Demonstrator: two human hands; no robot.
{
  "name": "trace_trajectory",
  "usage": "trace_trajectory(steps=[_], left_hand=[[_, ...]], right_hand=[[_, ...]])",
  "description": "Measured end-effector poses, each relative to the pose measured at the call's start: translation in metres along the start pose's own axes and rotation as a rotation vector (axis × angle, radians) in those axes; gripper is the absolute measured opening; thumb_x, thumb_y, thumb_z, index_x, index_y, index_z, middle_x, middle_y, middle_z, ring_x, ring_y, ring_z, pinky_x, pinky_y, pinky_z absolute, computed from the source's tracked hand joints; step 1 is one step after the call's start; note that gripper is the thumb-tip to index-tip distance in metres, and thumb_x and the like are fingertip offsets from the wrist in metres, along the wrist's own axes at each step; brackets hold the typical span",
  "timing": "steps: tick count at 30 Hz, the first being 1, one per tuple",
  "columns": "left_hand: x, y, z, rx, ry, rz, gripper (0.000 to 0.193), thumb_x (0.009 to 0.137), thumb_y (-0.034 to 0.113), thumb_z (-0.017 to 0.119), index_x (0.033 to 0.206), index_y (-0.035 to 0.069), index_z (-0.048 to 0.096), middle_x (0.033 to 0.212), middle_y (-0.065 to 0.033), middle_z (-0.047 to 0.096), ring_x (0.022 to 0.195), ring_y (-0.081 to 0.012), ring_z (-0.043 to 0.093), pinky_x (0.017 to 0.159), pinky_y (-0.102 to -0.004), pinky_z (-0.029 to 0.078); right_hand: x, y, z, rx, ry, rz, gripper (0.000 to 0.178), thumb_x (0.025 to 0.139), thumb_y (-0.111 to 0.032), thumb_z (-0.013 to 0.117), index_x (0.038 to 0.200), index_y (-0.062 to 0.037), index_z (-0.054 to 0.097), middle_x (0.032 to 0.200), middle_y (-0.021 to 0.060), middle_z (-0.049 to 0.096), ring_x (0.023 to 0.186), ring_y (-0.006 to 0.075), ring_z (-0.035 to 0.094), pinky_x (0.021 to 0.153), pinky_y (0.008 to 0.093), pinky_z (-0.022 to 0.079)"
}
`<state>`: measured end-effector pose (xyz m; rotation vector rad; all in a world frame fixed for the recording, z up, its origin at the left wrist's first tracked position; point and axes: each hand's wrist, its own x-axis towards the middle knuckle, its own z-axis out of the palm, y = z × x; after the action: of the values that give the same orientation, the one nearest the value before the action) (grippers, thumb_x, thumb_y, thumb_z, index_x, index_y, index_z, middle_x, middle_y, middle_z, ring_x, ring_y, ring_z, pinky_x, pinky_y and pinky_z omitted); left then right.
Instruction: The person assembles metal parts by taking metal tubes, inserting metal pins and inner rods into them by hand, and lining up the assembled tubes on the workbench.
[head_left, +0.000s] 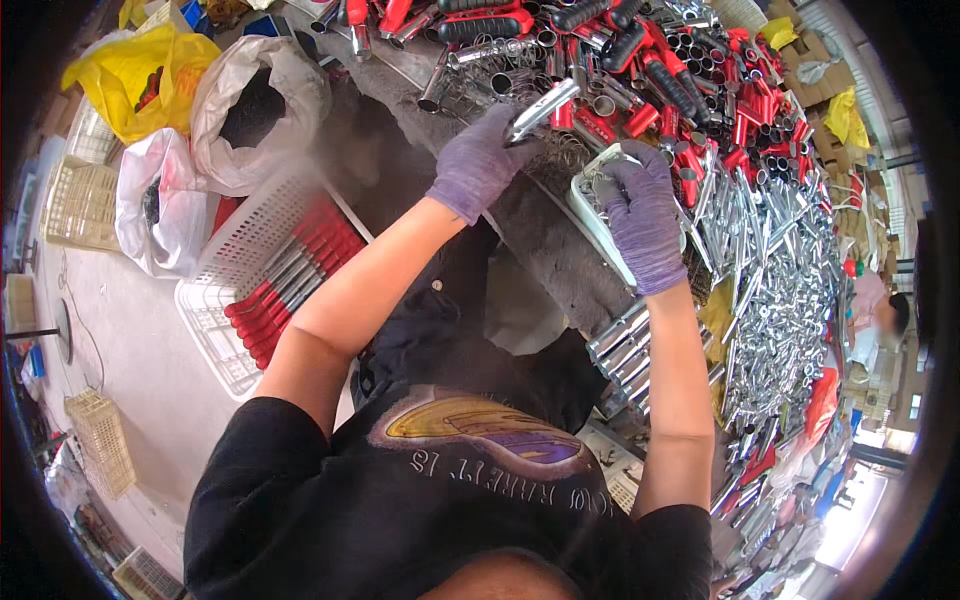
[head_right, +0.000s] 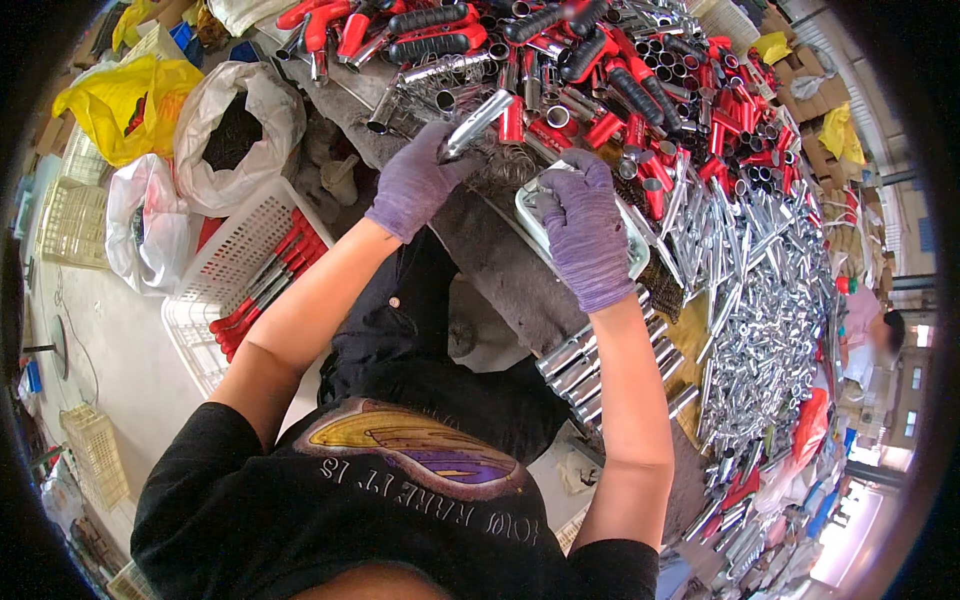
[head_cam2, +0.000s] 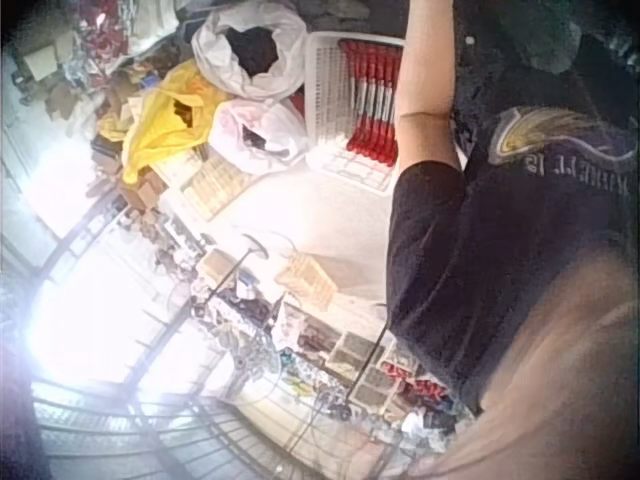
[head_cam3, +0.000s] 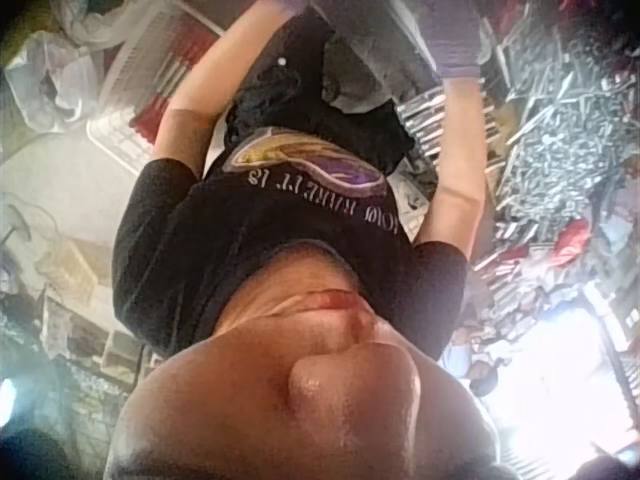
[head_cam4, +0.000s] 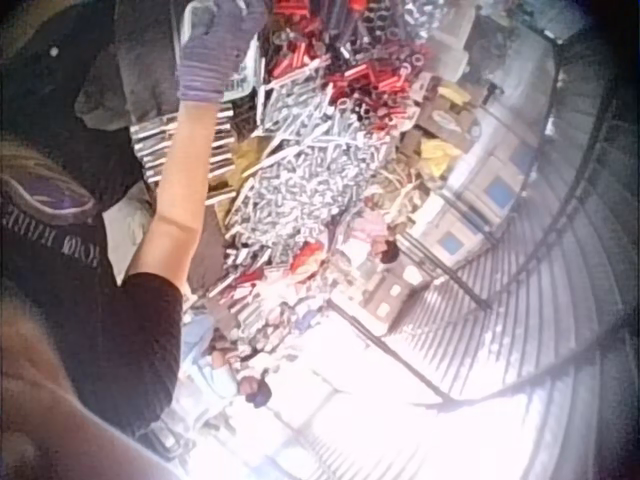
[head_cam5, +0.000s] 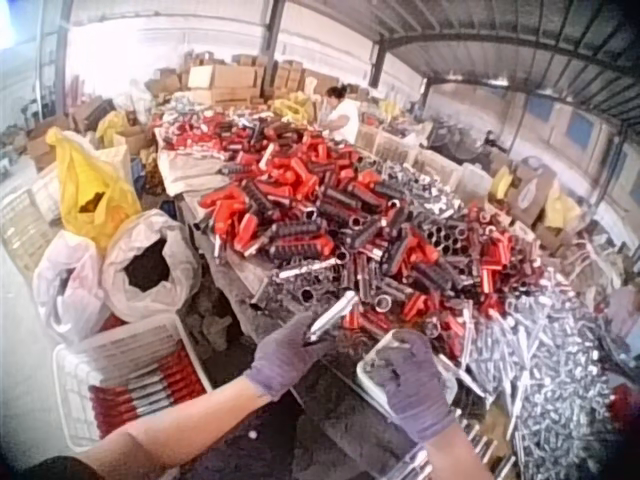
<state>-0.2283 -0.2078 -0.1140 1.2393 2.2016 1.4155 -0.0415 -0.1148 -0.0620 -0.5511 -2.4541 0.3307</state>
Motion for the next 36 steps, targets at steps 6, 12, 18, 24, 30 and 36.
trace_trajectory(steps=[6, 12, 18, 24, 30, 36], left_hand=[[0.046, 0.003, 0.009, 0.201, -0.085, 0.103, 0.044, 0.079, 0.042, 0.068, 0.109, 0.014, 0.054, 0.092, -0.0140, 0.064, 0.089, -0.0356, 0.062, 0.073, -0.0433, 0.048], [0.070, 0.006, 0.019, 0.189, -0.173, 0.231, 0.049, 0.079, 0.048, 0.065, 0.110, 0.012, 0.054, 0.095, -0.0147, 0.063, 0.090, -0.0351, 0.062, 0.074, -0.0437, 0.048], [0.071, 0.015, 0.020, 0.235, -0.242, 0.259, 0.051, 0.078, 0.047, 0.067, 0.110, 0.010, 0.057, 0.096, -0.0148, 0.063, 0.093, -0.0349, 0.061, 0.078, -0.0439, 0.047], [0.060, 0.027, 0.012, 0.047, -0.143, 0.168, 0.050, 0.076, 0.046, 0.069, 0.107, 0.008, 0.057, 0.093, -0.0156, 0.063, 0.090, -0.0335, 0.062, 0.076, -0.0410, 0.048], [0.038, 0.051, 0.022, -0.049, -0.186, 0.293, 0.052, 0.074, 0.037, 0.074, 0.110, 0.005, 0.055, 0.091, -0.0156, 0.062, 0.086, -0.0285, 0.063, 0.074, -0.0365, 0.049], [0.032, 0.077, 0.047, -0.248, -0.461, 0.203, 0.046, 0.075, 0.024, 0.071, 0.112, 0.004, 0.053, 0.094, -0.0168, 0.062, 0.089, -0.0281, 0.063, 0.077, -0.0361, 0.048]], right_hand=[[0.013, 0.008, -0.019, -0.281, -0.128, -0.350, 0.023, 0.073, -0.004, 0.060, 0.096, -0.0083, 0.061, 0.107, 0.0101, 0.059, 0.101, 0.0311, 0.056, 0.086, 0.0389, 0.048], [0.012, 0.002, -0.024, -0.485, -0.437, -0.792, 0.019, 0.068, -0.014, 0.057, 0.086, -0.0141, 0.063, 0.098, 0.0039, 0.059, 0.097, 0.0222, 0.056, 0.080, 0.0343, 0.049], [0.026, 0.002, -0.035, -0.470, -0.416, -0.614, 0.013, 0.070, -0.012, 0.059, 0.083, -0.0113, 0.061, 0.101, 0.0052, 0.059, 0.098, 0.0245, 0.055, 0.084, 0.0377, 0.046], [0.018, 0.049, -0.043, -0.083, -0.084, -0.159, 0.029, 0.077, 0.003, 0.055, 0.103, -0.0052, 0.061, 0.103, 0.0103, 0.061, 0.092, 0.0245, 0.058, 0.084, 0.0340, 0.045], [0.019, 0.046, -0.044, 0.013, -0.001, 0.412, 0.025, 0.086, -0.014, 0.062, 0.108, -0.0030, 0.060, 0.087, 0.0075, 0.062, 0.077, 0.0141, 0.058, 0.075, 0.0276, 0.047], [0.019, 0.041, -0.053, 0.192, 0.019, 0.522, 0.025, 0.087, -0.018, 0.062, 0.106, -0.0026, 0.061, 0.082, 0.0037, 0.061, 0.071, 0.0104, 0.057, 0.068, 0.0253, 0.048]])
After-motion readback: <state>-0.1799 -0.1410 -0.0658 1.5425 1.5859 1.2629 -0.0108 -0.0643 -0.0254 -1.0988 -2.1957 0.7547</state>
